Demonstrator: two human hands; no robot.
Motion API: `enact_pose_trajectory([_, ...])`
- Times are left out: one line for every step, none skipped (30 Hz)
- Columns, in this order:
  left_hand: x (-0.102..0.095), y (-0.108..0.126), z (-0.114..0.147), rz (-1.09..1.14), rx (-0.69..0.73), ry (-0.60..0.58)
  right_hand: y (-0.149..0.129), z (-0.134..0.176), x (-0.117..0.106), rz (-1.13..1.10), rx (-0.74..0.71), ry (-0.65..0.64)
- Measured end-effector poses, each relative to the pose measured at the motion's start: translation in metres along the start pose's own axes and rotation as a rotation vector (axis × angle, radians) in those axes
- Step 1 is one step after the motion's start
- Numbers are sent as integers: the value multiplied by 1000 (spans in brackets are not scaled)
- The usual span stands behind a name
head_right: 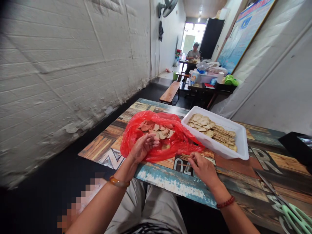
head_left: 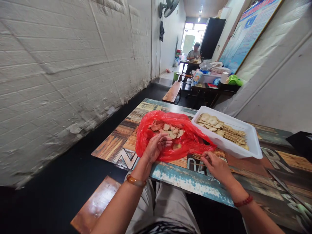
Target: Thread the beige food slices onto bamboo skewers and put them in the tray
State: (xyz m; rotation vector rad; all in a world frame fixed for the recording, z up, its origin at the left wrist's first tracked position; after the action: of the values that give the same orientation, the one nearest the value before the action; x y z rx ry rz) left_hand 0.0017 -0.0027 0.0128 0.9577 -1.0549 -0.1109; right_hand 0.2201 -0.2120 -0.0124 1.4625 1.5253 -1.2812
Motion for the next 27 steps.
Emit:
enact_pose_trajectory([0, 0, 0, -1, -1, 1, 0, -1, -2, -30, -19, -28])
enact_pose_trajectory([0, 0, 0, -2, -1, 1, 0, -1, -5, -57, -45, -60])
enact_pose_trajectory([0, 0, 0, -3, -1, -2, 1, -2, -9, -81, -72, -92])
enact_pose_trajectory([-1, 0, 0, -4, -1, -6, 1, -4, -13, -109, -96, -129])
enact_pose_trajectory([-1, -1, 0, -6, -1, -13, 1, -5, -17, -145, -117, -173])
enact_pose_trajectory([-1, -1, 0, -8, 0, -20, 1, -7, -21, -188, -138, -224])
enact_pose_trajectory([-1, -1, -1, -11, 2, -25, 1, -9, -24, -231, -163, -275])
enact_pose_trajectory([-2, -1, -1, -14, 2, -28, 0, -10, -27, -262, -192, -316])
enact_pose_trajectory([-2, -2, -1, -17, 2, -28, -1, -10, -29, -276, -221, -337])
enact_pose_trajectory([-2, -2, -2, -20, 2, -25, -3, -10, -30, -269, -242, -335])
enact_pose_trajectory([-2, -2, -2, -21, 2, -22, -4, -9, -29, -240, -255, -309])
enact_pose_trajectory([-2, -1, -2, -21, 3, -21, -5, -7, -28, -196, -259, -267])
enact_pose_trajectory([-2, -1, -2, -21, 6, -24, -6, -5, -26, -140, -253, -218])
enact_pose_trajectory([-2, -1, -1, -22, 9, -27, -7, -4, -23, -78, -236, -170])
enact_pose_trajectory([-1, -1, -1, -25, 11, -27, -8, -3, -19, -19, -212, -121])
enact_pose_trajectory([0, -2, -1, -32, 14, -25, -9, -3, -16, 30, -188, -75])
enact_pose_trajectory([0, -2, 0, -43, 17, -21, -12, -4, -14, 63, -172, -37])
enact_pose_trajectory([1, -2, 1, -59, 23, -15, -16, -8, -12, 77, -171, -6])
enact_pose_trajectory([1, -3, 1, -80, 29, -10, -21, -13, -10, 73, -183, 16])
enact_pose_trajectory([2, -4, 2, -106, 35, -7, -27, -20, -9, 50, -206, 27])
enact_pose_trajectory([2, -5, 2, -138, 40, -5, -35, -28, -9, 14, -229, 27])
enact_pose_trajectory([2, -6, 3, -179, 39, -7, -42, -36, -9, -26, -243, 19])
enact_pose_trajectory([3, -7, 3, -230, 36, -11, -50, -45, -9, -67, -246, 10])
enact_pose_trajectory([3, -9, 4, -291, 34, -12, -57, -54, -9, -104, -242, 0])
enact_pose_trajectory([3, -10, 5, -349, 30, -20, -63, -61, -9, -137, -237, -7])
enact_pose_trajectory([3, -11, 5, -398, 19, -33, -68, -68, -9, -166, -234, -11])
enact_pose_trajectory([4, -11, 6, -445, 20, -41, -72, -73, -9, -191, -234, -12])
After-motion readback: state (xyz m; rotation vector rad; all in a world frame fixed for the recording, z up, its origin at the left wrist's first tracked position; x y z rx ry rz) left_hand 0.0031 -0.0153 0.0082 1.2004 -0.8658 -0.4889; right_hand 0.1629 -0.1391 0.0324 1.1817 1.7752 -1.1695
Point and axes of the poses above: each hand's wrist, its own z-axis away from the middle knuckle, its own x-axis out of the palm, y = z × x, the point moved 1 cm from there along -z, towards the middle knuckle, and after that the axes turned 7 degrees about -x, right-handed, at the moved point
